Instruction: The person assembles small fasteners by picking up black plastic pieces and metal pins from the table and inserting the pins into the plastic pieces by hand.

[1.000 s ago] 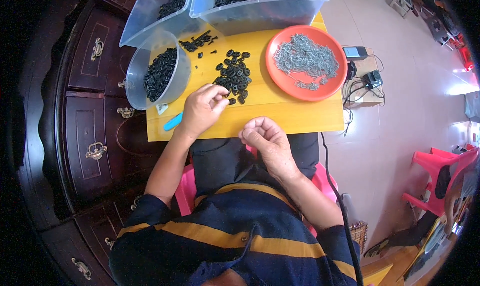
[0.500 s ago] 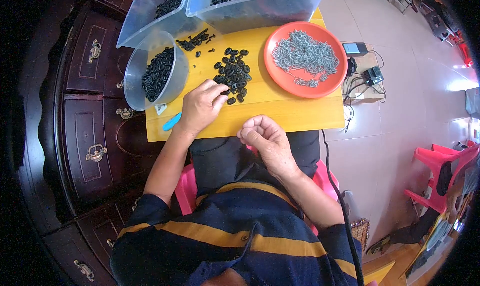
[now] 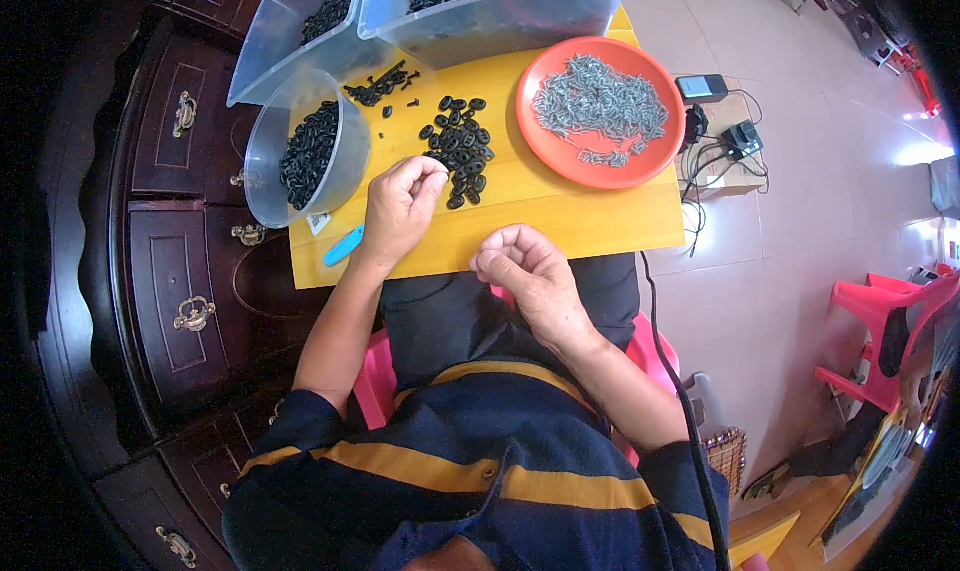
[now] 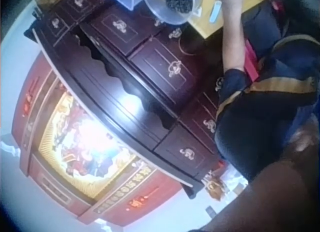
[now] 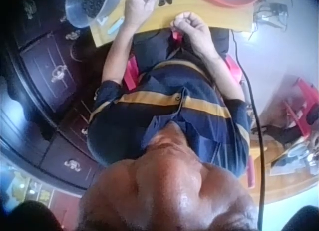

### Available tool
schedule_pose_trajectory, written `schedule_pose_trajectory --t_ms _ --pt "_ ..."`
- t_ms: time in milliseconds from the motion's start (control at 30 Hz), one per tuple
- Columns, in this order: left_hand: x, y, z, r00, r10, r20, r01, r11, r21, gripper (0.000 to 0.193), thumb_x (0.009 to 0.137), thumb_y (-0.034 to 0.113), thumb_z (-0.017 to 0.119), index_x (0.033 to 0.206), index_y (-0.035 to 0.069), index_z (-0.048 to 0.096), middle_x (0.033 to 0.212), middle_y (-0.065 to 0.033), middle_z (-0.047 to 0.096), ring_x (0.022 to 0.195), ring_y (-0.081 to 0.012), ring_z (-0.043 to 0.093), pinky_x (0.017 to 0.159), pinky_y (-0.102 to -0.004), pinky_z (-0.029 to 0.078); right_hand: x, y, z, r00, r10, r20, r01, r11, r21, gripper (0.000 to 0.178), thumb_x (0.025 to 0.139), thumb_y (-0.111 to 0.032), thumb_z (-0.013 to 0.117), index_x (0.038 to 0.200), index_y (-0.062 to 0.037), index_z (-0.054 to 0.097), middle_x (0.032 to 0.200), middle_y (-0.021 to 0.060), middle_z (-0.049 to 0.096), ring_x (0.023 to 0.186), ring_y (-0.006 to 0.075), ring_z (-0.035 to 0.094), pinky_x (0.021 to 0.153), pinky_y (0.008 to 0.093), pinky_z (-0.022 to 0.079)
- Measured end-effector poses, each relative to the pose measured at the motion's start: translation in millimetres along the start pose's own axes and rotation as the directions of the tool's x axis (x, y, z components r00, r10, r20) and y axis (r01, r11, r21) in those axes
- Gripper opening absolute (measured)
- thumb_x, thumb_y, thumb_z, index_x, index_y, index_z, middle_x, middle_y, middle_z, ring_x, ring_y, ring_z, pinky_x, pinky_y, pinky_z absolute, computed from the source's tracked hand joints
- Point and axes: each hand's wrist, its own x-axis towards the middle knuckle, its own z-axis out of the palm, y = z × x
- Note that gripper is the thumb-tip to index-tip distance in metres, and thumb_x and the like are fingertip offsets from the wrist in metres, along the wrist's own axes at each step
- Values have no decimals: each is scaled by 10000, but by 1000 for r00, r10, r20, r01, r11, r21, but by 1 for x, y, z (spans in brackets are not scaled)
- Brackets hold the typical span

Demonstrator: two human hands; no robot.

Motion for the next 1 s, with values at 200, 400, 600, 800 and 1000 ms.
schedule_pose_trajectory --t_ms 200,400,600,800,1000 --pt "-6 10 0 961 -211 177 264 890 -372 109 964 105 640 899 19 643 762 28 604 669 -27 543 603 -208 451 3 1 -4 999 -32 -4 32 999 13 74 983 -86 614 1030 -31 595 947 38 660 854 94 603 809 238 491" --pt "-22 41 4 901 -179 396 380 765 -520 92 976 108 630 932 27 634 826 29 618 720 -9 540 626 -185 442 3 2 -3 991 -79 -112 86 995 58 95 994 -121 607 1055 -51 593 992 51 674 862 101 628 807 260 517" --pt "-23 53 17 898 -112 426 338 795 -504 86 960 121 668 930 43 649 789 66 593 677 5 499 592 -174 392 5 4 -7 980 -133 -147 144 987 70 108 997 -137 616 1063 -58 585 924 14 631 812 98 609 783 249 514" --pt "7 64 22 905 74 420 115 906 -406 109 940 115 685 900 16 664 786 43 627 677 -25 542 607 -201 440 5 -2 -9 945 -237 -224 264 960 98 96 986 -109 618 1063 -61 588 893 -16 619 748 63 568 688 208 493" --pt "70 66 57 906 319 279 -344 938 42 88 820 83 737 878 27 701 792 -74 679 613 -165 623 589 -298 490 3 1 -4 979 -95 -181 123 981 149 220 995 -106 597 1198 -23 591 886 -16 612 739 51 540 672 193 465"
